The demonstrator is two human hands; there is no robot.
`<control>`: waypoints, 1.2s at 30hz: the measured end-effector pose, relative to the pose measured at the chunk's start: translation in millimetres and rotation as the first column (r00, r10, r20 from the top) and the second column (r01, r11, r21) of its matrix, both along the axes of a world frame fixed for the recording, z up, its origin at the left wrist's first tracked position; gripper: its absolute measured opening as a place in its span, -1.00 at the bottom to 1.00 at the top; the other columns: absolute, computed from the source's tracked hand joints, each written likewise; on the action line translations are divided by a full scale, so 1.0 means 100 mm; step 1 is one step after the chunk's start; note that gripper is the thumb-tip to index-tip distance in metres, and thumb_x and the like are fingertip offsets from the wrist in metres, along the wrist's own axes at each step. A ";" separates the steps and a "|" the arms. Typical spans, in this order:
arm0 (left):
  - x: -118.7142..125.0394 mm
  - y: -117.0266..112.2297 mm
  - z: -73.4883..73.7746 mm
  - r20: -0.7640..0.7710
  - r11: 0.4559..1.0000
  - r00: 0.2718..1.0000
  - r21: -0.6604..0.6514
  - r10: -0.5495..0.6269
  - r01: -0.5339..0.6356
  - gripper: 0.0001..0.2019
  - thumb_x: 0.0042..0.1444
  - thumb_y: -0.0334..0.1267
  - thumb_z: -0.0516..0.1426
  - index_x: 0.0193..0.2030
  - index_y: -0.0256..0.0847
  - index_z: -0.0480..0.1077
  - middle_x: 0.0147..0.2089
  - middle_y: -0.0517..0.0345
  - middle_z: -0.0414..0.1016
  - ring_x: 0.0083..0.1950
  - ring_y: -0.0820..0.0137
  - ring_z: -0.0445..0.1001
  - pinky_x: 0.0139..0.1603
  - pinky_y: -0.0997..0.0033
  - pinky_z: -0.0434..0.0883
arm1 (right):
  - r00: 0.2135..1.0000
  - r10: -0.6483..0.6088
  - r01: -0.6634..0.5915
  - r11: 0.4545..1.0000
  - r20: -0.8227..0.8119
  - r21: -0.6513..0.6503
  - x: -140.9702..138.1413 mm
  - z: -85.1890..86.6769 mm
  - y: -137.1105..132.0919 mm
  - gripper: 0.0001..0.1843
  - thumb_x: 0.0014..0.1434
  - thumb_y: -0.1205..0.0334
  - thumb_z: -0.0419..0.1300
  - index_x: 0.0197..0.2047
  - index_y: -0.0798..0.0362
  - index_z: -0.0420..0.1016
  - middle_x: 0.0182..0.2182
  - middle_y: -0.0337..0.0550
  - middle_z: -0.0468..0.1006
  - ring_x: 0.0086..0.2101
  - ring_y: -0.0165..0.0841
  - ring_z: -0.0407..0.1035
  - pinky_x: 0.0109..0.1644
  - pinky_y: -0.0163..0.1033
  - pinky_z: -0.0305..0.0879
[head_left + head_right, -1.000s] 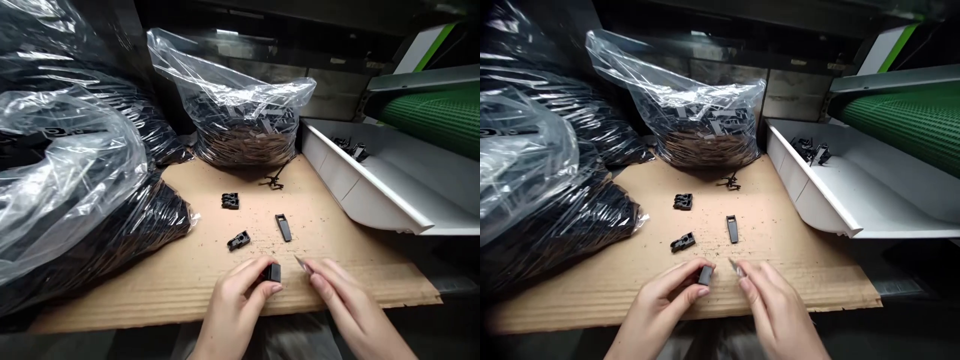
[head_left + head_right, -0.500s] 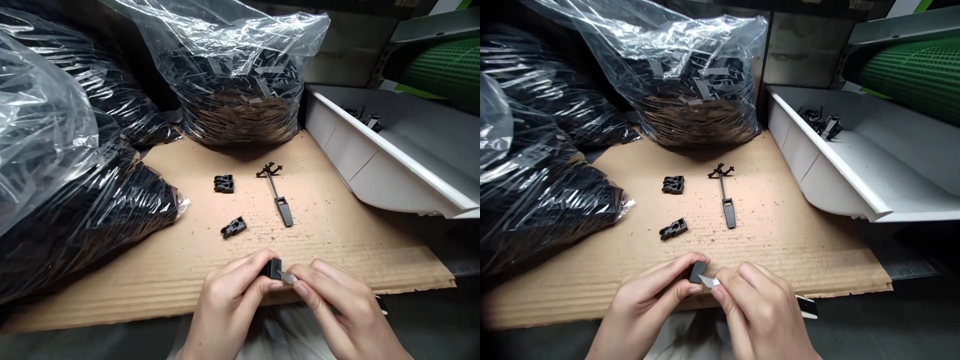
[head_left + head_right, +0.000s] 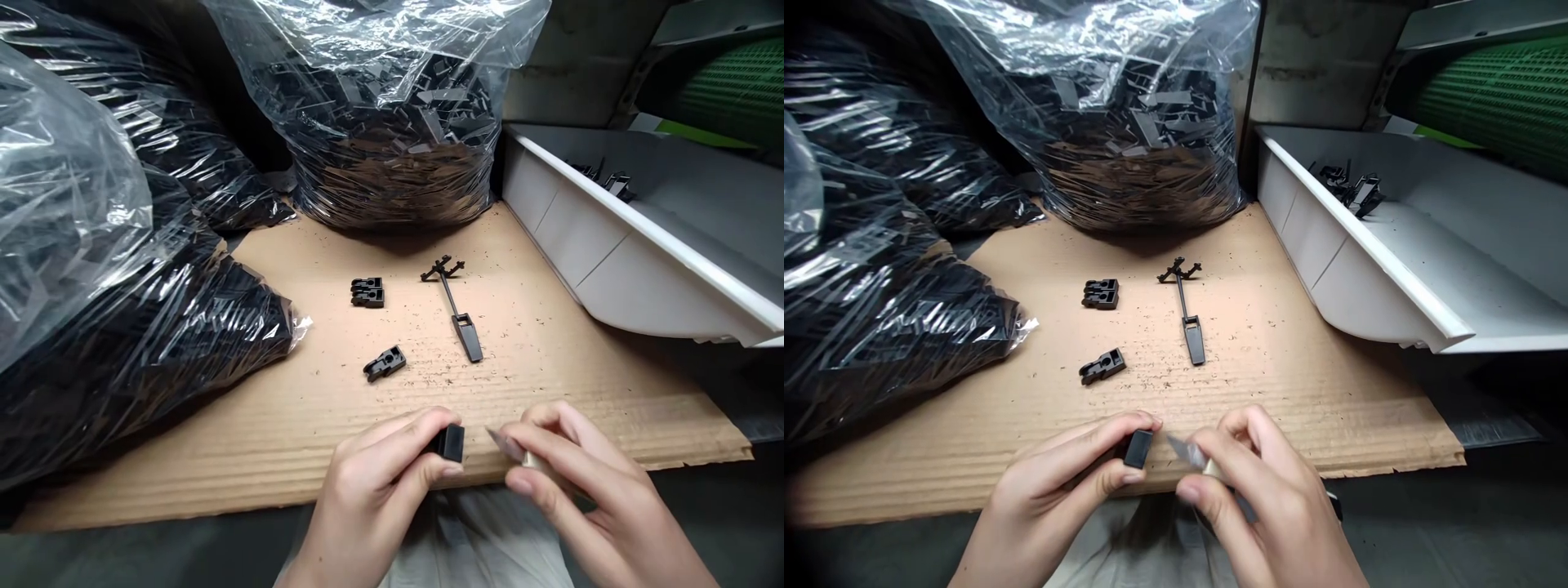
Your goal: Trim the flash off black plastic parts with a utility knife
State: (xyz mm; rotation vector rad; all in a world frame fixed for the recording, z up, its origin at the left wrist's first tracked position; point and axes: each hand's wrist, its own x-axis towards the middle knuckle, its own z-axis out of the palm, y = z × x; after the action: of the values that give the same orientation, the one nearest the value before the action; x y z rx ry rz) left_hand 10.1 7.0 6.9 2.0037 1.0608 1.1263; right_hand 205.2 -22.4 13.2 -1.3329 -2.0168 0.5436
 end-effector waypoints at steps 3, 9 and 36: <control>0.00 0.01 -0.02 -0.013 1.000 1.000 0.000 -0.014 0.014 -0.75 0.04 -0.51 0.13 -0.13 -0.25 0.43 -0.18 0.20 0.56 -0.15 0.53 0.50 -0.13 0.81 0.35 | 0.997 0.027 -0.027 1.000 -0.070 0.006 -0.06 0.01 -0.01 -0.77 0.19 0.45 0.00 -0.13 -0.01 0.33 -0.45 -0.28 0.40 -0.45 -0.49 0.37 -0.38 -0.46 0.27; -0.02 0.00 -0.03 -0.018 0.999 0.999 -0.015 -0.038 0.038 -0.75 0.06 -0.52 0.10 -0.13 -0.23 0.42 -0.18 0.22 0.56 -0.17 0.54 0.51 -0.13 0.79 0.35 | 0.997 -0.016 0.013 0.999 -0.073 -0.038 -0.22 -0.07 0.08 -0.83 0.19 0.41 -0.02 -0.34 0.03 0.34 -0.52 -0.28 0.41 -0.50 -0.45 0.34 -0.44 -0.38 0.21; 0.08 -0.06 0.03 0.136 0.947 0.985 -0.316 0.103 -0.055 -0.86 0.10 -0.40 0.10 -0.23 -0.11 0.40 -0.24 0.25 0.51 -0.20 0.43 0.47 -0.21 0.58 0.38 | 0.998 0.020 -0.002 0.951 -0.057 0.308 -0.17 -0.08 0.02 -0.65 0.06 0.60 0.11 -0.09 0.11 0.35 -0.34 -0.11 0.54 -0.36 -0.34 0.42 -0.28 -0.25 0.35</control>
State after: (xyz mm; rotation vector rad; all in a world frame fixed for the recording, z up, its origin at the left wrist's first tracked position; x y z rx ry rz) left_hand 18.5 1.3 9.6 1.6169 1.1684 1.0579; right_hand 188.3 -20.7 4.9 -1.1041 -1.9659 0.2543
